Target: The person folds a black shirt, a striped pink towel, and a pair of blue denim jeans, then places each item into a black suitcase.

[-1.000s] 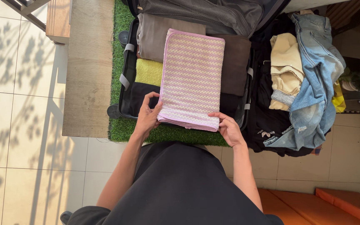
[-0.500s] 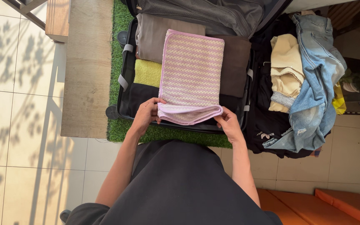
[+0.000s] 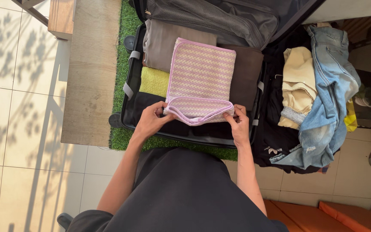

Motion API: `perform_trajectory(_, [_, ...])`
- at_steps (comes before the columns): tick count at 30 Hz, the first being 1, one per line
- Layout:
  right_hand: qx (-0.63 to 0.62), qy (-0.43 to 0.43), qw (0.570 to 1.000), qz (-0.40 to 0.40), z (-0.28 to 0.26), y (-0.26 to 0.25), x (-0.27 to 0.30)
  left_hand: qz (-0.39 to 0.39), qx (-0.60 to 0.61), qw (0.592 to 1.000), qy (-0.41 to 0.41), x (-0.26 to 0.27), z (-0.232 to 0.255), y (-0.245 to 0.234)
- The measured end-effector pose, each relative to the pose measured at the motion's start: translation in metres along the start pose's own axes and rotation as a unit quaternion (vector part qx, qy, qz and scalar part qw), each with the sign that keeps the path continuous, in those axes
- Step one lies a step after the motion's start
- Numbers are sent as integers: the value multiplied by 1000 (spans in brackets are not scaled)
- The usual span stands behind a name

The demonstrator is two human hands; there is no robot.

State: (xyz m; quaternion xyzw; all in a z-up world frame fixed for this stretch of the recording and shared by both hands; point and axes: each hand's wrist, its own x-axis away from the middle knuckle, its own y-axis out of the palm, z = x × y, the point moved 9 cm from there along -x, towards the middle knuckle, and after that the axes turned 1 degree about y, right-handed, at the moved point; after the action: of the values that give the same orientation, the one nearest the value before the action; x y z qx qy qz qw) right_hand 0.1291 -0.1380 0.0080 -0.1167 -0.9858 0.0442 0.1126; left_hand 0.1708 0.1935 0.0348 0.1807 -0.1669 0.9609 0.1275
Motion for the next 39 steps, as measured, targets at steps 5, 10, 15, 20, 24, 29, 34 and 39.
perform_trajectory(5, [-72,-11,997,-3,-11,3,-14,84,38,994,64,-15,4,-7])
perform_trajectory(10, [-61,0,998,13,-13,7,-30,138,69,976,152,-25,12,-8])
perform_trajectory(15, [-59,-3,998,28,-16,11,-45,138,118,976,121,-44,7,-4])
perform_trajectory(20, [-32,-29,999,19,-13,17,-52,154,103,938,293,-38,42,-9])
perform_trajectory(24, [10,-44,999,22,-13,19,-50,106,129,966,196,-48,31,0])
perform_trajectory(29, [13,-43,999,17,-13,24,-49,122,113,983,82,-57,8,9])
perform_trajectory(34, [86,-21,995,47,-1,21,-44,160,28,974,157,-51,14,10])
perform_trajectory(39, [149,-33,985,78,-6,21,-40,173,-17,969,176,-45,21,8])
